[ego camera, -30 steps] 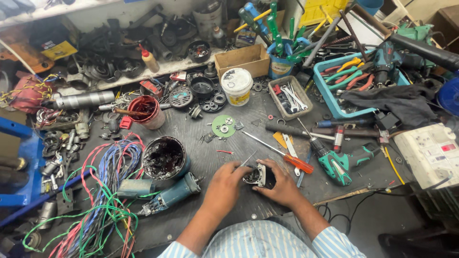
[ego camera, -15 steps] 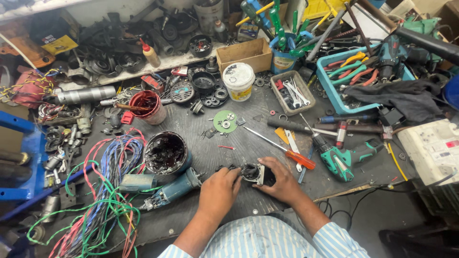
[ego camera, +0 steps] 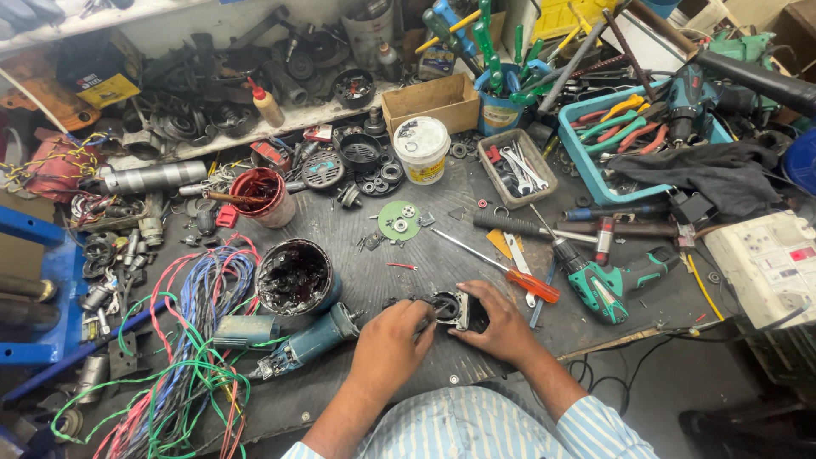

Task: The person applies a dark lubricant to the interior of a small motor housing using a screwdriver, then wipes the housing with a dark cloth. The person repeats the application and wiping on the same housing throughout the clip.

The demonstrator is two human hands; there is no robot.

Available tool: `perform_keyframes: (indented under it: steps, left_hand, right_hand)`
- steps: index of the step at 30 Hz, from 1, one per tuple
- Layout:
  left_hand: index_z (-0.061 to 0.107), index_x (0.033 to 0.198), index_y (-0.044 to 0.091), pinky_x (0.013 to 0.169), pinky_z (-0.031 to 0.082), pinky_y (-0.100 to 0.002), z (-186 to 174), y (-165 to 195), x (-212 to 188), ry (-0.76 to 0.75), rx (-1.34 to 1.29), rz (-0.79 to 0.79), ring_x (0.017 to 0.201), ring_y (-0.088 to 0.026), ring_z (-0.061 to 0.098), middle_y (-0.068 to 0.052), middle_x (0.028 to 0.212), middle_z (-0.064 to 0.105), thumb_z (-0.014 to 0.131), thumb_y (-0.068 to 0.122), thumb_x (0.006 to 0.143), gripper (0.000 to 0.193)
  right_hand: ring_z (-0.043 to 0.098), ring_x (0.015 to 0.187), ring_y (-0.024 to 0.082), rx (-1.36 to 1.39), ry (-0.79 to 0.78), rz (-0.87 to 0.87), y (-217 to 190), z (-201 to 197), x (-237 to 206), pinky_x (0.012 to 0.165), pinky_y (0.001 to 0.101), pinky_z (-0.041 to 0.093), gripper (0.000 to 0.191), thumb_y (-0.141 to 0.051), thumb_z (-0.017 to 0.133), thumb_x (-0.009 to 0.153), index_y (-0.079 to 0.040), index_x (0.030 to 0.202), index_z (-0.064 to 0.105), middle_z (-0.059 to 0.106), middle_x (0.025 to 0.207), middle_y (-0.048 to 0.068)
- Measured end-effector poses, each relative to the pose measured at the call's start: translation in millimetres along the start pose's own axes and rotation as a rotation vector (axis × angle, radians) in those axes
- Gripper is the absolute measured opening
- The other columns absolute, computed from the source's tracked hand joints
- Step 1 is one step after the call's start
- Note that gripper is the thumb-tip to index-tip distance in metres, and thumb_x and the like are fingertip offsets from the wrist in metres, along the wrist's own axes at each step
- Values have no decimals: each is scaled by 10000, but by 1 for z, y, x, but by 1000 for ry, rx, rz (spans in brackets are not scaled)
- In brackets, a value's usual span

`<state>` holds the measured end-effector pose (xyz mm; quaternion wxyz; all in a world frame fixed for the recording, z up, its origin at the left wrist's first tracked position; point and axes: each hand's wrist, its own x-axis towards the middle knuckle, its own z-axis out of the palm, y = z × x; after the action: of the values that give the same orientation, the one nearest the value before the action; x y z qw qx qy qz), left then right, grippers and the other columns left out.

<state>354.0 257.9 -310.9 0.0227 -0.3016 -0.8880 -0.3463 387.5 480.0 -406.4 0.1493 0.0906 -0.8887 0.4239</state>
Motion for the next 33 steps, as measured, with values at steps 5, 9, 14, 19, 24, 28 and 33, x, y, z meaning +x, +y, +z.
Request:
perform_keyframes:
  steps: [5, 9, 14, 19, 24, 28, 33]
  left_hand:
    - [733, 1050, 111, 704, 547, -445, 6, 1, 1, -34, 6, 52, 823, -312, 686, -93, 867, 663, 728, 167, 857, 201]
    - [735, 1060, 115, 713, 548, -446, 18, -7, 2, -50, 50, 19, 831, -314, 686, -91, 877, 662, 718, 181, 859, 212]
    - [737, 1076, 114, 716, 546, -451, 25, -12, 0, -81, 27, -34, 830, -324, 682, -96, 888, 666, 718, 196, 872, 220]
    - [729, 1064, 99, 721, 549, -447, 23, -6, -1, -62, 21, 11, 839, -318, 689, -96, 898, 672, 711, 183, 877, 206]
    - [730, 1049, 94, 719, 550, -438, 19, -4, -3, -39, 17, 41, 829, -310, 691, -97, 882, 673, 710, 172, 868, 198]
    - [741, 1023, 97, 712, 546, -443, 26, -9, 1, -69, 48, 26, 816, -316, 686, -102, 868, 673, 722, 177, 854, 188]
    - [715, 1018, 90, 693, 551, -430, 41, -22, 4, -54, 129, 107, 817, -296, 686, -107, 848, 662, 716, 164, 846, 187]
  right_hand:
    - [630, 1218, 311, -41, -8, -16, 1, 0, -1, 1003, 440, 491, 814, -274, 951, 626, -111, 1333, 581, 638, 1308, 109]
    - [628, 1240, 296, 14, -26, -40, 5, 0, -2, 1020, 406, 514, 778, -255, 933, 663, -118, 1338, 570, 633, 1332, 91]
    - [614, 1281, 302, 32, -34, -52, 6, 0, -1, 1059, 406, 500, 749, -203, 908, 684, -112, 1341, 561, 630, 1371, 91]
    - [608, 1296, 306, 65, -43, -10, 3, -2, 0, 1060, 410, 499, 767, -217, 916, 682, -101, 1347, 551, 626, 1382, 99]
    - [598, 1296, 321, 51, -59, 15, 3, -3, 0, 1052, 419, 492, 785, -238, 918, 684, -100, 1364, 551, 613, 1394, 117]
    - [602, 1290, 320, 36, -52, -13, 2, -3, 1, 1054, 422, 493, 789, -238, 914, 675, -113, 1370, 562, 618, 1380, 121]
    - [610, 1261, 321, 50, -66, 38, 0, -4, 3, 1035, 416, 495, 784, -218, 919, 660, -124, 1358, 574, 627, 1349, 121]
